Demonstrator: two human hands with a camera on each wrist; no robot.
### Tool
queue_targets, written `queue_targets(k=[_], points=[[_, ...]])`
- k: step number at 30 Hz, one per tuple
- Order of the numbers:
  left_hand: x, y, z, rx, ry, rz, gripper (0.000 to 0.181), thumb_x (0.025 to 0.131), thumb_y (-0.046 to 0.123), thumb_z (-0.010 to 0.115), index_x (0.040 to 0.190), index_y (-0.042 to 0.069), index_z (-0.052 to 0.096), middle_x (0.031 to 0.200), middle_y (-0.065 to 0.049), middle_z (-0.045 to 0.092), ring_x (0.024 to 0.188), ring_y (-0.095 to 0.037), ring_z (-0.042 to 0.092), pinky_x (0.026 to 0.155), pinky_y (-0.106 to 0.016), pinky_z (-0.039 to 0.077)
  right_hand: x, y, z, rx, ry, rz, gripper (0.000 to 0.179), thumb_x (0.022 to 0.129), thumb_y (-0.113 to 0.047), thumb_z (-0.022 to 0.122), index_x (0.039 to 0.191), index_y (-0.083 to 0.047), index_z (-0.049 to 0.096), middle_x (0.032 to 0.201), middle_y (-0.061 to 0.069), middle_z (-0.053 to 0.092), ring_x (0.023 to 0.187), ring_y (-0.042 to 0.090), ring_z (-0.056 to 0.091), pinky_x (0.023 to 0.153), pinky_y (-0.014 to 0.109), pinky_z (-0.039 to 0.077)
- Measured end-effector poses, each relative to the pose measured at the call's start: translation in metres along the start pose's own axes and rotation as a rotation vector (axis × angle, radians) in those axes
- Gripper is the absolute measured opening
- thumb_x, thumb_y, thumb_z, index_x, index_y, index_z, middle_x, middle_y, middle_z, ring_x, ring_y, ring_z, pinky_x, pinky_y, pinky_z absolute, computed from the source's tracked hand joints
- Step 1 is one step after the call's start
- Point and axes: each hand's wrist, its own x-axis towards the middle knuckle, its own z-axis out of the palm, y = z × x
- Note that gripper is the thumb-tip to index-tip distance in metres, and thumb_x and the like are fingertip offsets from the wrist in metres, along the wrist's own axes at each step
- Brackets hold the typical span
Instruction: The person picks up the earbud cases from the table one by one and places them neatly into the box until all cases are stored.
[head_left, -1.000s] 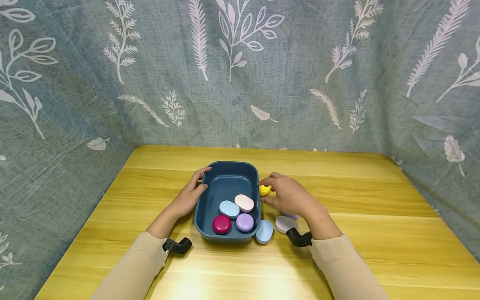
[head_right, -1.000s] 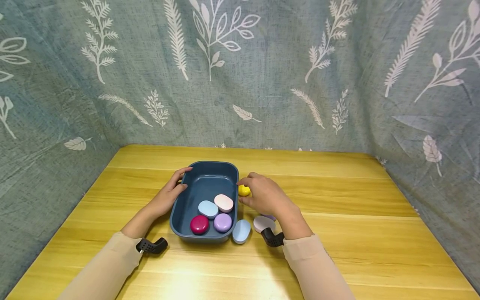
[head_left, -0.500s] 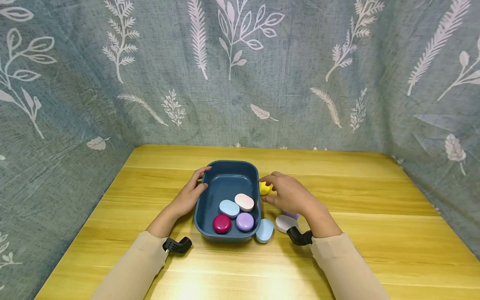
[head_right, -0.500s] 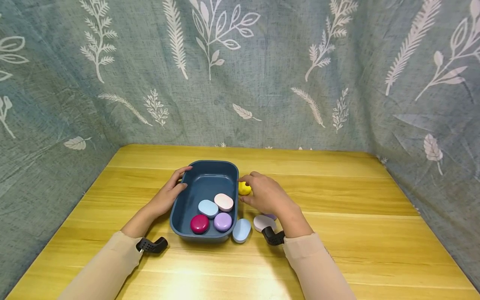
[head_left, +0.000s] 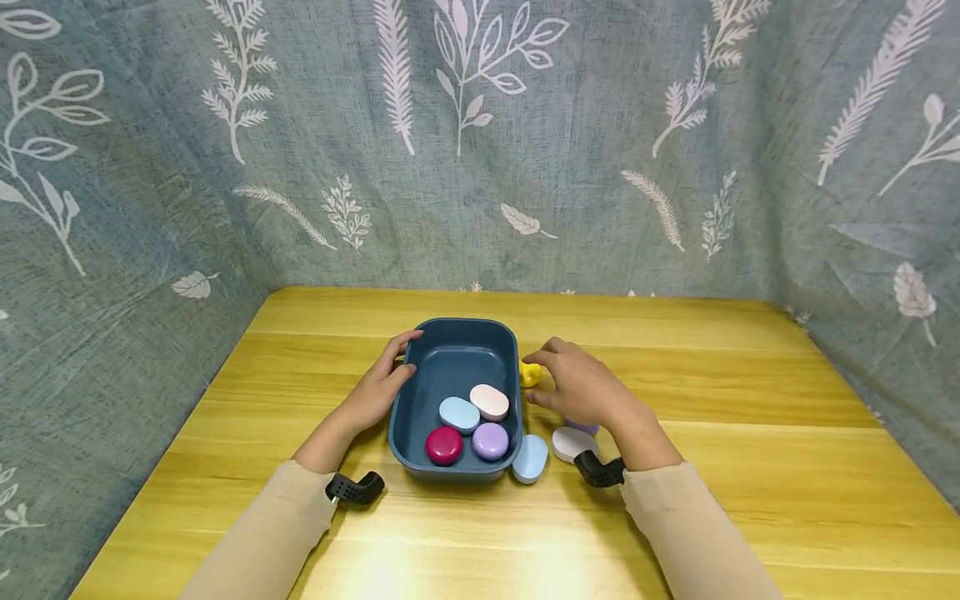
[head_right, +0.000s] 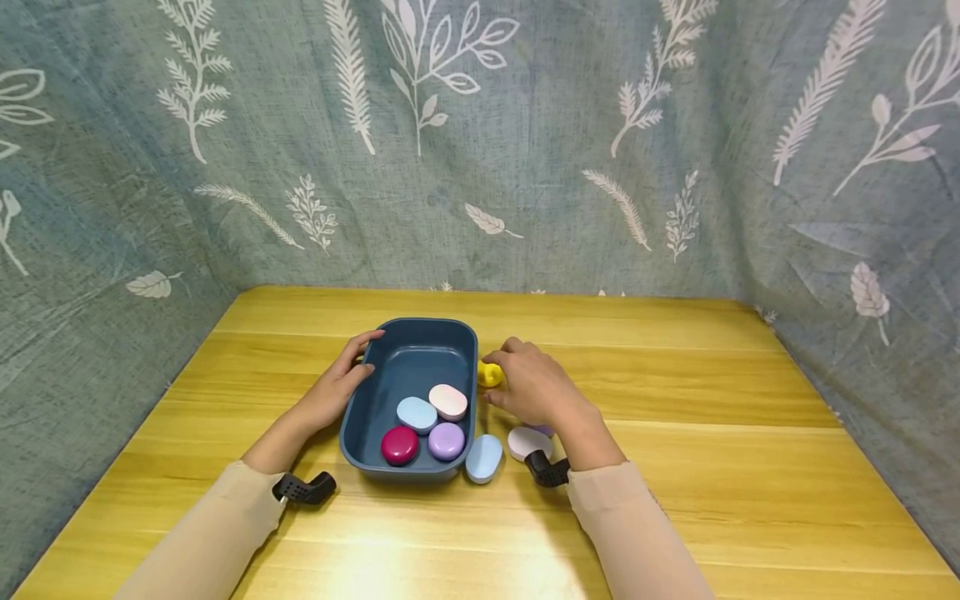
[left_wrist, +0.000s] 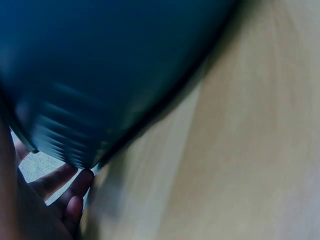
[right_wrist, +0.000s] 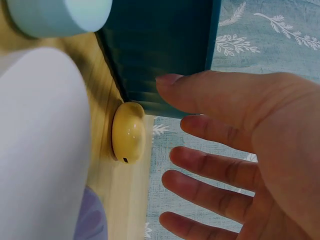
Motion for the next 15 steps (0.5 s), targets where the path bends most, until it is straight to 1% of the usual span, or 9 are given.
queue_targets(k=[2, 5, 11, 15], points=[[-0.0011, 0.0023, 0.0001, -0.003, -0.001, -0.003, 0.051, 0.104, 0.019, 0.037, 0.153, 0.025, 0.023, 0.154, -0.018, 0.025, 0.142, -0.036, 0.027, 0.11, -0.058, 0.03, 0.0007, 0.0006, 0.0012, -0.002, 0.002, -0.006, 0.054, 0.087, -0.038, 0.07, 0.133, -0.013, 0.058, 0.126, 0.006, 0.056, 0.11, 0.023, 0.056, 0.095, 0.041, 0.047], [-0.0014, 0.003, 0.0006, -0.01, 0.0, -0.005, 0.05, 0.104, 0.019, 0.037, 0.152, 0.025, 0.024, 0.153, -0.018, 0.025, 0.141, -0.037, 0.028, 0.11, -0.057, 0.03, 0.0019, 0.0013, 0.0026, 0.001, -0.004, -0.003, 0.055, 0.087, -0.038, 0.07, 0.135, -0.014, 0.057, 0.129, 0.006, 0.054, 0.113, 0.025, 0.054, 0.097, 0.042, 0.047], [0.0013, 0.0013, 0.0011, -0.047, -0.008, 0.006, 0.05, 0.104, 0.015, 0.037, 0.152, 0.021, 0.025, 0.15, -0.021, 0.028, 0.136, -0.039, 0.036, 0.109, -0.055, 0.033, 0.0039, 0.0023, 0.0055, -0.004, -0.04, -0.003, 0.057, 0.089, -0.037, 0.068, 0.14, -0.016, 0.053, 0.14, 0.007, 0.049, 0.127, 0.029, 0.049, 0.104, 0.047, 0.042], [0.0015, -0.0003, 0.0005, -0.025, -0.006, 0.0, 0.05, 0.104, 0.017, 0.037, 0.152, 0.023, 0.024, 0.151, -0.02, 0.027, 0.137, -0.038, 0.035, 0.11, -0.056, 0.032, 0.0038, 0.0024, 0.0081, -0.008, -0.07, -0.005, 0.059, 0.09, -0.037, 0.067, 0.143, -0.017, 0.049, 0.147, 0.008, 0.043, 0.136, 0.031, 0.041, 0.109, 0.049, 0.037]])
